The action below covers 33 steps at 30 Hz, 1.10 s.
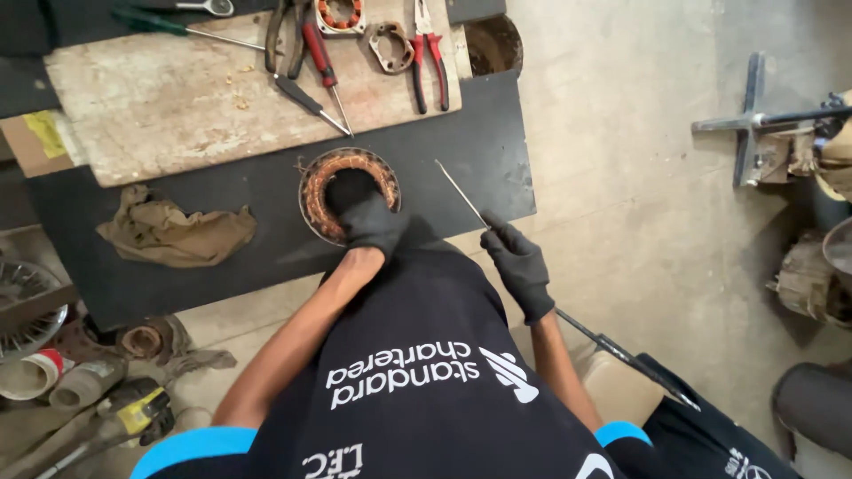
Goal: Inspecting and adjusting the copper windings of a motor stator using a hand tool
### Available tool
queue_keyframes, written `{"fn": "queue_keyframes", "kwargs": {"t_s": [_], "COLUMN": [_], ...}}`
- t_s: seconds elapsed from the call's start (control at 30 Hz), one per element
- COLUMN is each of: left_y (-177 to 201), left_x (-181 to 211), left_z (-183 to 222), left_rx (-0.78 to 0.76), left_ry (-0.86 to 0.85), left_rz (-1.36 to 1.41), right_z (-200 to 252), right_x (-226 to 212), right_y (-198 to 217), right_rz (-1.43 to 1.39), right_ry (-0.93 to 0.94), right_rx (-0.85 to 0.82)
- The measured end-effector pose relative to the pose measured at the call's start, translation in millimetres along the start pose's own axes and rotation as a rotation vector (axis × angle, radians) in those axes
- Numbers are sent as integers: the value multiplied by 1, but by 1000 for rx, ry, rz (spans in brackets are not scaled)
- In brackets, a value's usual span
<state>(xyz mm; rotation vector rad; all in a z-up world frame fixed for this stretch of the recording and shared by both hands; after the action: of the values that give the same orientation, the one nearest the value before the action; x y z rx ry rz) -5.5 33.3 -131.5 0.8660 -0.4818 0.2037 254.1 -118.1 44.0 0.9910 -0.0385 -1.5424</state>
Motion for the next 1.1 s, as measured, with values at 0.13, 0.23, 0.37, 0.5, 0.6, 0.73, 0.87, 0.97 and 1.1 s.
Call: {"fn": "queue_keyframes", "kwargs": {"t_s": [0.13, 0.23, 0.37, 0.5, 0.6, 0.73, 0.87, 0.97, 1.1], "left_y": [-9, 75, 185, 170, 170, 134, 131, 137, 256], "left_x": [53, 92, 121, 5, -83, -190, -223, -183, -81], "left_z": [59, 23, 60, 26, 2, -35, -25, -12, 80], "left_rx": [433, 188, 3, 39, 151, 277, 463, 412, 427], "left_ry": [-941, -413, 1, 13, 46, 111, 273, 64, -57], "left_rz": [-440, -89, 309, 467, 744, 1064, 367, -26, 210], "right_z": [4, 10, 4, 5, -1, -2, 9, 19, 32], "right_x": [-1, -9, -14, -32, -49, -67, -98, -106, -103], "right_y": [-4, -9, -4, 2, -9, -44, -80, -102, -101], "right_rz": [14, -65, -20, -32, -47, 64, 145, 204, 190], "right_ry": [-46, -44, -19, -3, 41, 46, 55, 37, -8], "right_rx": [21, 14, 26, 62, 56, -24, -151, -205, -174]}}
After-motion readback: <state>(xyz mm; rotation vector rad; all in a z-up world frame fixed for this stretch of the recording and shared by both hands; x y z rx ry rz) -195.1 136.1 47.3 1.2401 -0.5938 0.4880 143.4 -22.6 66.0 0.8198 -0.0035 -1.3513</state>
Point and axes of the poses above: each hand's wrist, its own z-axis away from the middle knuckle, its own y-axis out of the back of the hand, x = y × z, the point moved 9 cm from there along -z, towards the middle knuckle, and after that the axes turned 7 degrees about z, right-handed, at the moved point
